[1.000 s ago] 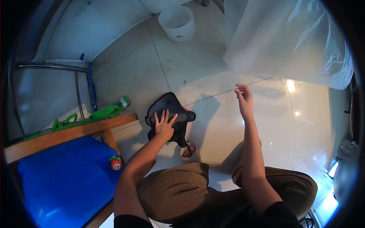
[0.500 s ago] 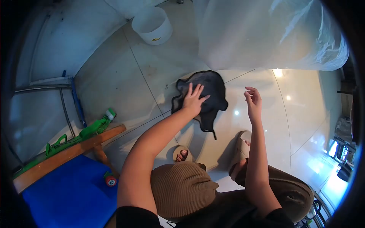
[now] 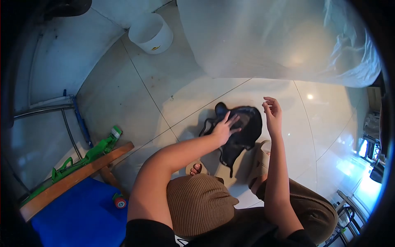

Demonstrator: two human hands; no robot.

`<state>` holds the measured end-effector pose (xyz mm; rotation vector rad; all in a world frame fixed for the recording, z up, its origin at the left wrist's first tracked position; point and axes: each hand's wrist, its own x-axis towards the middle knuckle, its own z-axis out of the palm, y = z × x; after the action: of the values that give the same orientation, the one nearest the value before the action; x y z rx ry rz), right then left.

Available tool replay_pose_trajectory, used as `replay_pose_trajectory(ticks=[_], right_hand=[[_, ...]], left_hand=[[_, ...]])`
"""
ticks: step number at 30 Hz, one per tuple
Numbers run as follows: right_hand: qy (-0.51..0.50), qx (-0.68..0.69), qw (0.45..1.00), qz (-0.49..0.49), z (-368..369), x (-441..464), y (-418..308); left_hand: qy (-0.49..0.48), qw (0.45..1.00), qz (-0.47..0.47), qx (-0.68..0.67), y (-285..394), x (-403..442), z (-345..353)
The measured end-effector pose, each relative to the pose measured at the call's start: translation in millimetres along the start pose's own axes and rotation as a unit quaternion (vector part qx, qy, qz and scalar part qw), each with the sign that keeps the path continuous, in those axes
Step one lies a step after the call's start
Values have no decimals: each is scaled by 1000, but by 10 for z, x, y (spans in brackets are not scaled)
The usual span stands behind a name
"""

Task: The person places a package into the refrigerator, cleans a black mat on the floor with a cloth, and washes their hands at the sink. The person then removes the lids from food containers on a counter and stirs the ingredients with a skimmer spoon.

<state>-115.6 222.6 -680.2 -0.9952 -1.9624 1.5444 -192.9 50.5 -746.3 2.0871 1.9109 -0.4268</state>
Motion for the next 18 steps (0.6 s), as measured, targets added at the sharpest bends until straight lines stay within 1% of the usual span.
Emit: replay_pose_trajectory(ticks=[4,8,11,12,15,16,18], right_hand=[[-47,-9,999,21,-83,706,-38],[-83,-3,996,26,-97,827,-98],[-105,9,994,25,-100,775,-94],[-111,16,994,21,-75,770,-60],[-127,34,991,15,-10,764,37],[-134,38,990,12,26,771,45],[-147,41,988,4,69,795,74]], left_hand=[[-25,999,-17,-45,-17,86,-91],[-54,995,-46,-65,65,-90,-90],[-79,990,-104,-53,129,-261,-51],[-82,989,-109,-53,142,-317,-13],[-115,975,-180,-57,179,-467,73],[-118,974,-184,-57,178,-529,114],[-96,964,-239,-63,190,-616,249]])
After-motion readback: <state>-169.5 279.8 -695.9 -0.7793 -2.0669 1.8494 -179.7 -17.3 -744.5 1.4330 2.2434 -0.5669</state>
